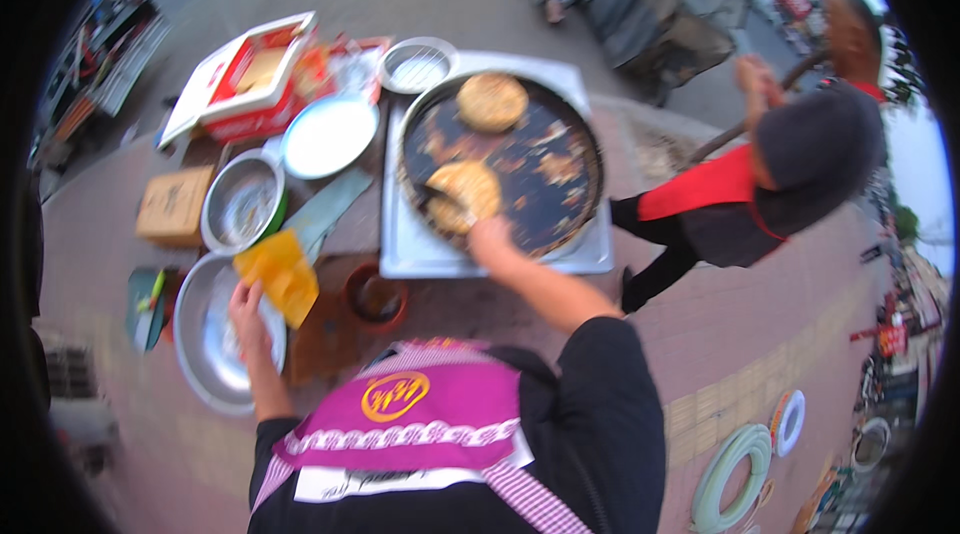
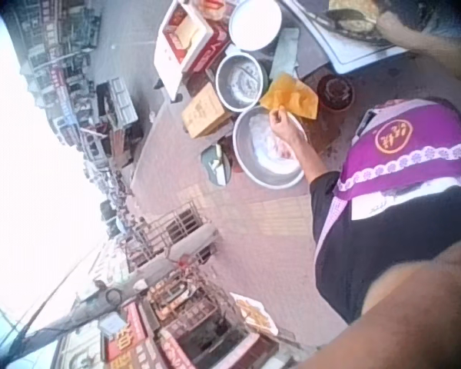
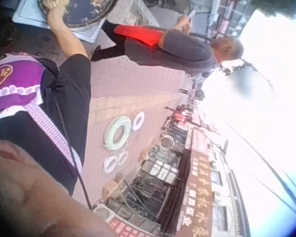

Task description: The person shapes dough into round patties, places them on a hot griddle, and flips them as they cook. They then place a cooked patty into a paper bag.

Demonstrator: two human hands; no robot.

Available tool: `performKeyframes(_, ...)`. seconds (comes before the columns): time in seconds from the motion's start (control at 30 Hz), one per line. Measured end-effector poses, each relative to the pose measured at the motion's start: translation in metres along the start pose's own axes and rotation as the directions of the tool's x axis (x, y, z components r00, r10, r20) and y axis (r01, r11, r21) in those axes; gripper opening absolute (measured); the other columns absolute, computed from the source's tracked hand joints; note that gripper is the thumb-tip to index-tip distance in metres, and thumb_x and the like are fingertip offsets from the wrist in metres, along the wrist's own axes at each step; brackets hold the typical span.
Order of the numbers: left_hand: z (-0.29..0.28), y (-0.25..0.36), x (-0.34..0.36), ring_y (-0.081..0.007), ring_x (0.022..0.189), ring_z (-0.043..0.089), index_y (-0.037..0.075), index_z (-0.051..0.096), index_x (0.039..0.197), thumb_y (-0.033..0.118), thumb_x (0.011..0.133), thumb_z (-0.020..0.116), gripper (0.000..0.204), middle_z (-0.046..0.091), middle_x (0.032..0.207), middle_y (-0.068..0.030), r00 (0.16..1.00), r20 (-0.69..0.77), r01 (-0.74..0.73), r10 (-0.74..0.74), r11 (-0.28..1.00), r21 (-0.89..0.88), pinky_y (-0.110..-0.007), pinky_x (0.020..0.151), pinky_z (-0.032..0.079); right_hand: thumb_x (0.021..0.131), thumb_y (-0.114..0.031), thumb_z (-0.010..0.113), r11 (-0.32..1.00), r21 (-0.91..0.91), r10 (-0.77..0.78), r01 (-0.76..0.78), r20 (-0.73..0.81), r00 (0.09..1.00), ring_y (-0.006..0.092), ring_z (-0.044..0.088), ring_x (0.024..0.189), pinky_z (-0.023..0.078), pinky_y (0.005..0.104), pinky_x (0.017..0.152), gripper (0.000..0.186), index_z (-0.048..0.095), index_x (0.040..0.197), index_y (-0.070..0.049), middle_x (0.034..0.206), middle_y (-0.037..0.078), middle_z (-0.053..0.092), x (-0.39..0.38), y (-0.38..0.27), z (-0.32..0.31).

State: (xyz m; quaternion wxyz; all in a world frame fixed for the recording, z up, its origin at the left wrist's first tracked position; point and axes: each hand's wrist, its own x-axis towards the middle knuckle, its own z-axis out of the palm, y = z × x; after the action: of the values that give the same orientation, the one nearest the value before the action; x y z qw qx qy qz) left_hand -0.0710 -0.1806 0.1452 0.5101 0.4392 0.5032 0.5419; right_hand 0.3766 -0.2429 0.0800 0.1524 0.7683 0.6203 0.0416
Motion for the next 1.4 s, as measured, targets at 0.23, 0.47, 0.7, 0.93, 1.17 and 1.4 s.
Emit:
performKeyframes(0.23, 0.019, -0.005, 0.013, -0.0073, 0.085, 0.057, 0.002, 0.059, 0.092, 0.003, 0.089, 0.060, 0.004, 0.062, 0.091, -0.0007, 0.998, 0.062, 0.020, -0.014, 0.996, -0.088, -0.022, 0.080, 0.043, 0.072, -0.013, 0.062, 0.986, -0.073, -0.158, 0.152, -0.080, 0.984, 0.0187, 0.067, 0.066, 0.046, 0.0333, 0.047, 0.009, 0.070, 0.069, -0.012, 0.064, 0.003, 0.063, -0.023, 0.036, 0.011)
performKeyframes(0.47, 0.035, 0.002, 0.023, -0.0073, 0.084, 0.057, 0.002, 0.059, 0.092, 0.002, 0.089, 0.060, 0.003, 0.062, 0.091, -0.0008, 0.997, 0.077, 0.009, -0.002, 0.996, -0.092, -0.021, 0.079, 0.044, 0.075, -0.014, 0.061, 0.988, -0.150, -0.028, 0.019, -0.056, 0.998, 0.0179, 0.068, 0.071, 0.049, 0.0333, 0.052, 0.012, 0.073, 0.075, -0.015, 0.071, 0.001, 0.067, -0.049, 0.095, 0.029)
performKeyframes(0.7, 0.038, 0.002, 0.026, -0.0074, 0.081, 0.056, 0.002, 0.060, 0.090, 0.003, 0.089, 0.060, 0.002, 0.062, 0.088, -0.0001, 0.994, 0.108, -0.020, 0.032, 0.994, -0.112, -0.022, 0.074, 0.044, 0.066, -0.014, 0.071, 0.993, -0.092, 0.082, -0.077, 0.053, 0.995, 0.0200, 0.069, 0.071, 0.052, 0.0334, 0.058, 0.004, 0.072, 0.070, -0.015, 0.070, 0.006, 0.069, -0.079, 0.137, 0.007)
performKeyframes(0.93, 0.035, 0.002, 0.034, -0.0066, 0.081, 0.058, 0.002, 0.059, 0.090, 0.003, 0.089, 0.061, 0.002, 0.064, 0.089, -0.0009, 0.993, 0.117, 0.036, -0.022, 0.992, -0.124, -0.021, 0.076, 0.046, 0.079, -0.017, 0.058, 0.996, -0.091, -0.010, 0.004, -0.066, 0.998, 0.0229, 0.068, 0.067, 0.049, 0.0368, 0.056, 0.017, 0.070, 0.068, -0.013, 0.065, 0.006, 0.067, -0.070, 0.095, 0.018)
performKeyframes(1.17, 0.028, 0.003, 0.042, -0.0054, 0.079, 0.055, 0.003, 0.059, 0.088, 0.002, 0.088, 0.060, 0.002, 0.061, 0.085, 0.0020, 0.994, 0.104, 0.047, -0.040, 0.997, -0.064, -0.020, 0.073, 0.043, 0.079, -0.018, 0.058, 0.973, -0.227, 0.048, -0.046, 0.002, 0.999, 0.0205, 0.064, 0.080, 0.044, 0.0394, 0.062, 0.013, 0.071, 0.076, -0.016, 0.076, 0.001, 0.066, -0.063, 0.103, 0.050)
performKeyframes(1.4, 0.043, -0.021, 0.061, -0.0037, 0.075, 0.052, 0.004, 0.059, 0.087, 0.003, 0.087, 0.061, 0.003, 0.057, 0.082, 0.0042, 0.994, 0.066, 0.090, -0.086, 0.994, -0.058, -0.019, 0.068, 0.041, 0.079, -0.017, 0.059, 0.948, -0.274, 0.174, -0.163, 0.015, 0.985, 0.0196, 0.067, 0.077, 0.044, 0.0379, 0.059, 0.014, 0.072, 0.073, -0.017, 0.072, 0.002, 0.069, -0.047, 0.152, 0.047)
